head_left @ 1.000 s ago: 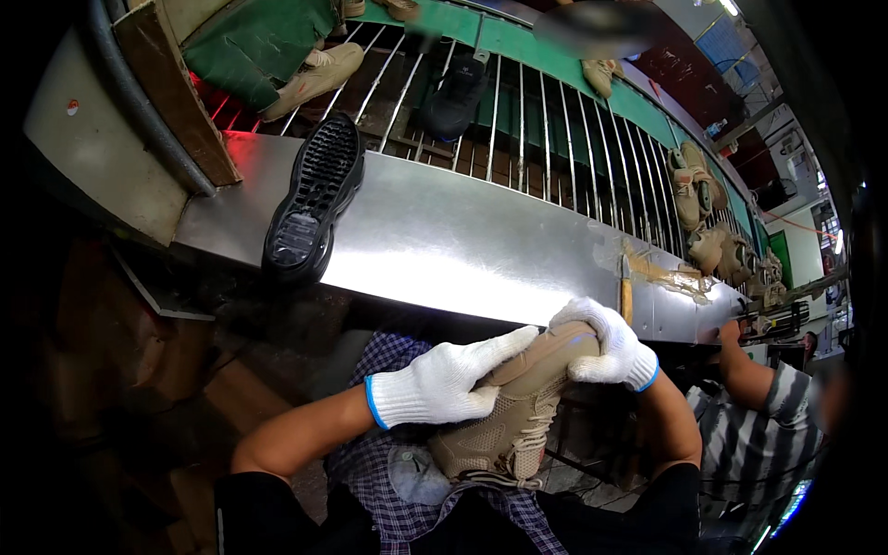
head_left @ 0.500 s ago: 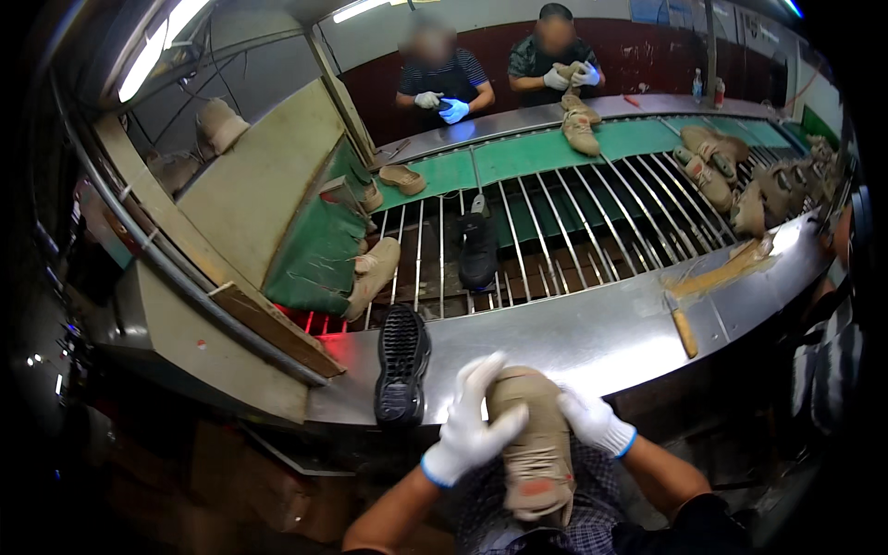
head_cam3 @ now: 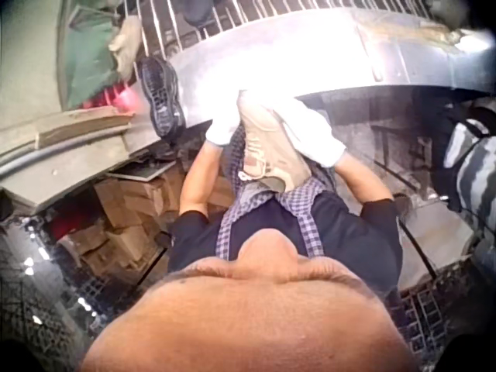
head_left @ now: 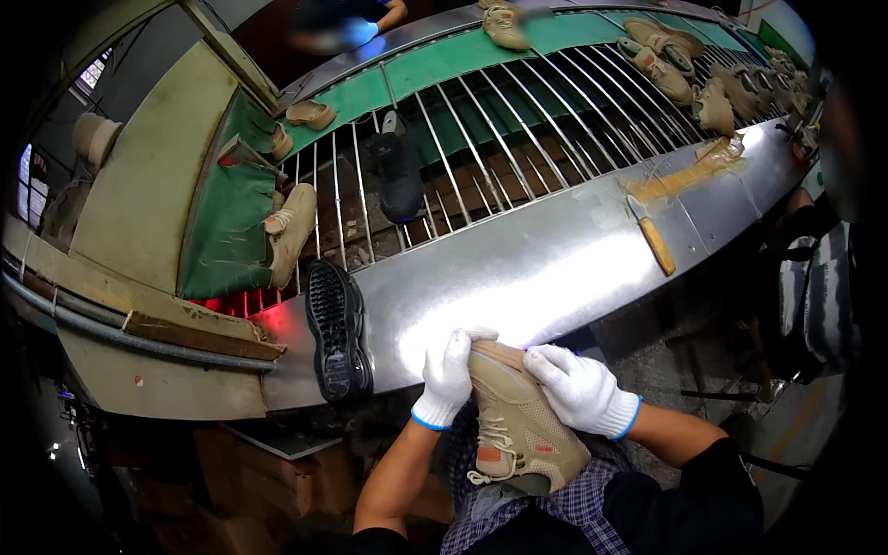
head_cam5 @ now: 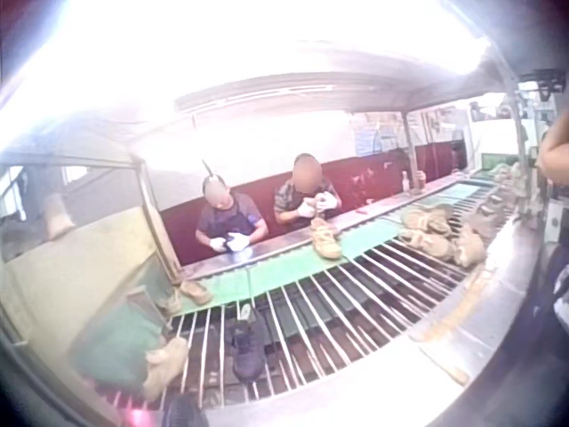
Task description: The person picks up a beige shoe from a conveyor belt, wipes the sole and upper with a small tool and a cloth, and then places it back on the belt alongside other shoes.
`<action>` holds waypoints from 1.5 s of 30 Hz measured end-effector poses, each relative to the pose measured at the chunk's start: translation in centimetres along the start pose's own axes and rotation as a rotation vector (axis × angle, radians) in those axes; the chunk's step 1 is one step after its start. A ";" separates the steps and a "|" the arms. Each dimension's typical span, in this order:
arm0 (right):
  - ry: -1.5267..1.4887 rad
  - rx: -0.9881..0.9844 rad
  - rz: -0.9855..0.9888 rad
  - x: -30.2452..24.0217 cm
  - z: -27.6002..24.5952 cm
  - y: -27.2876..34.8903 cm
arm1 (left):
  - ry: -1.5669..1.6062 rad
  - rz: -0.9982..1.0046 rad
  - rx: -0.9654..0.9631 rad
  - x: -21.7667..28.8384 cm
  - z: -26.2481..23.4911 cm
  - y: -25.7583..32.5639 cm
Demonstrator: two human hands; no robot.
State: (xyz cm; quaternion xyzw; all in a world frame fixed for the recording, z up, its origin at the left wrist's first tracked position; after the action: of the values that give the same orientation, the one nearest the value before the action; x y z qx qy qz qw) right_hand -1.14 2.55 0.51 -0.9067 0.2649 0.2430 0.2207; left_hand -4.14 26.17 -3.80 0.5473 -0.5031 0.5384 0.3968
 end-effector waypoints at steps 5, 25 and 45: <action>-0.259 0.001 0.205 5.1 1.8 -2.3 | -0.109 0.066 -0.041 1.3 -0.1 -1.0; -0.096 -0.424 0.113 -2.2 -3.2 -1.2 | -0.222 -0.074 0.011 2.4 0.7 -1.7; -0.423 -0.139 0.333 4.9 -5.2 -2.6 | 0.321 -0.148 -0.472 10.1 -5.0 1.2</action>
State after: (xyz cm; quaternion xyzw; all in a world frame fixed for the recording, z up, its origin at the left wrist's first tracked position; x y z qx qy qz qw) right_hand 5.75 -0.03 2.58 -0.7927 0.3409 0.4775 0.1656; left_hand -7.17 29.56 6.55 0.3828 -0.5042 0.4556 0.6259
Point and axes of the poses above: each hand's wrist, its own y-axis away from the middle knuckle, its own z-axis out of the palm, x = y × z, the point moved 2 cm from there along -y, towards the middle knuckle, and after that the axes turned 2 degrees about -x, right-handed, at the moved point
